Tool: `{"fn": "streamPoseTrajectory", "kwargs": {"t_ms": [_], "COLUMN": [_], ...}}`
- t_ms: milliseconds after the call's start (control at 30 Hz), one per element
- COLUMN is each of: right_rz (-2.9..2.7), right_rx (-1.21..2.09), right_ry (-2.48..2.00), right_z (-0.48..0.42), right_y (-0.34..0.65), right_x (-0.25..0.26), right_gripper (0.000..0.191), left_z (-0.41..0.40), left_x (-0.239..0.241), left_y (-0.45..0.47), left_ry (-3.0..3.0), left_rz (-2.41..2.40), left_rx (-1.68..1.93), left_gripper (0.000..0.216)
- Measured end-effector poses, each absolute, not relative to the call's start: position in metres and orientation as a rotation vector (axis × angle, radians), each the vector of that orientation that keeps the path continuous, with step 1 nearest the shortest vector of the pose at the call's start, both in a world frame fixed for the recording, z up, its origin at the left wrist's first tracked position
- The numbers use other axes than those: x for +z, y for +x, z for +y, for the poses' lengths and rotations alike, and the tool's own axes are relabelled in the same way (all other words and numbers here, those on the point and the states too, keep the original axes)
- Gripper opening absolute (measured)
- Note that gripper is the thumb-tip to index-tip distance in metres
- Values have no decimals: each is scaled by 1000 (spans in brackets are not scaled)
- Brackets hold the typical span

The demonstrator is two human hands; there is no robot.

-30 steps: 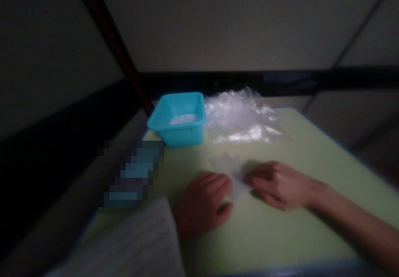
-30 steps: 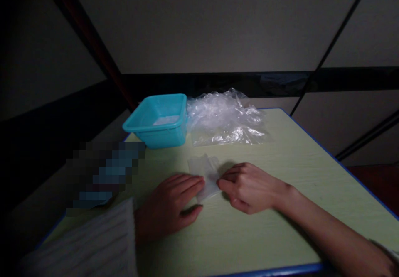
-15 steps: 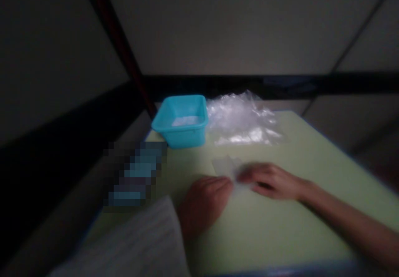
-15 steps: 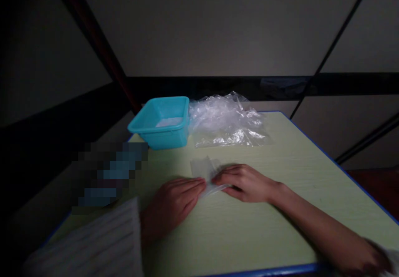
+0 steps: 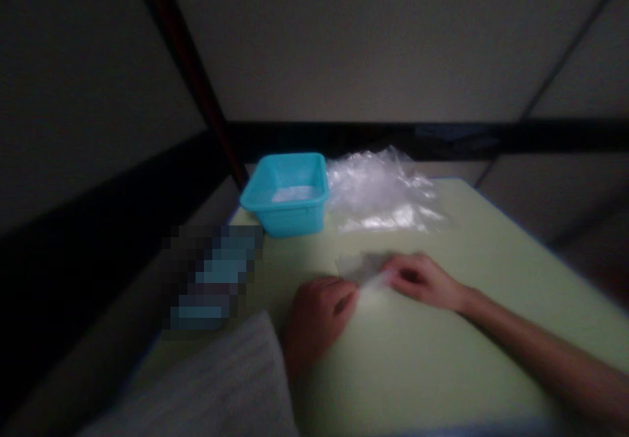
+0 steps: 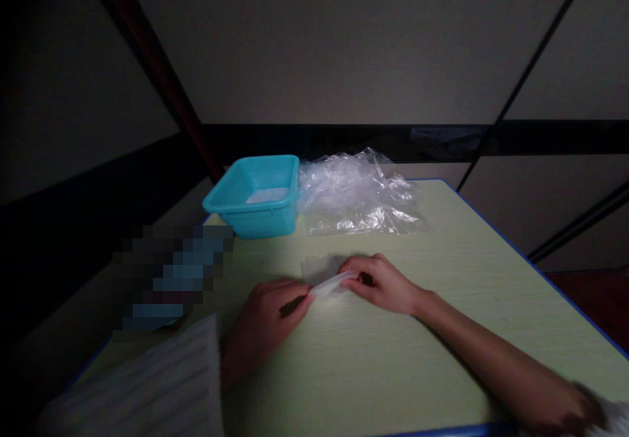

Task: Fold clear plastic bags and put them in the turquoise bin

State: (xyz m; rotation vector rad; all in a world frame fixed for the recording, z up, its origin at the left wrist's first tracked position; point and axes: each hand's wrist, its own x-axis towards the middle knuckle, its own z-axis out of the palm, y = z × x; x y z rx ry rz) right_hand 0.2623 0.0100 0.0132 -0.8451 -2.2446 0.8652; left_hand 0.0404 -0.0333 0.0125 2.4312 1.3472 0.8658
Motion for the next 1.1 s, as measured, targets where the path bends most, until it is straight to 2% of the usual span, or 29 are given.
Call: {"fn": "streamPoseTrajectory", "kwargs": {"t_ms": [133,300,367,467,567,667,867,1100], "right_rz": [-2152,-1951,-1923,-2031,-2212,-2423,-2764,-2809], "right_rx": [966,1100,1014,707,408,272,261,281], "right_ry": [-917,-915,-928,-965,-875,-776,-798,-859], "right_z": [13,14,14,10,5,-1,-8,-7], "right_y": [258,254,254,257,258,255,246,247], "right_x": [14,11,10,12,17,20,12,5], "right_gripper": [15,27,26,21,21,32,72,77], "left_z": [-25,-16,-15,-13,-12,-12,-12,-11], "left_x": [12,7,5,2,-1,-1,5,13], "left_y": [42,41,41,40,38,36,38,41], "left_ry": [2054,1722,1704,1659,1548,1430,1342,1261], "left_rz": [1355,1313,1316,1321,1286,1261,1267,1263], "left_rx": [896,942,947,973,980,962,953,981], "left_gripper": [24,18,15,4,17,26,31,32]}}
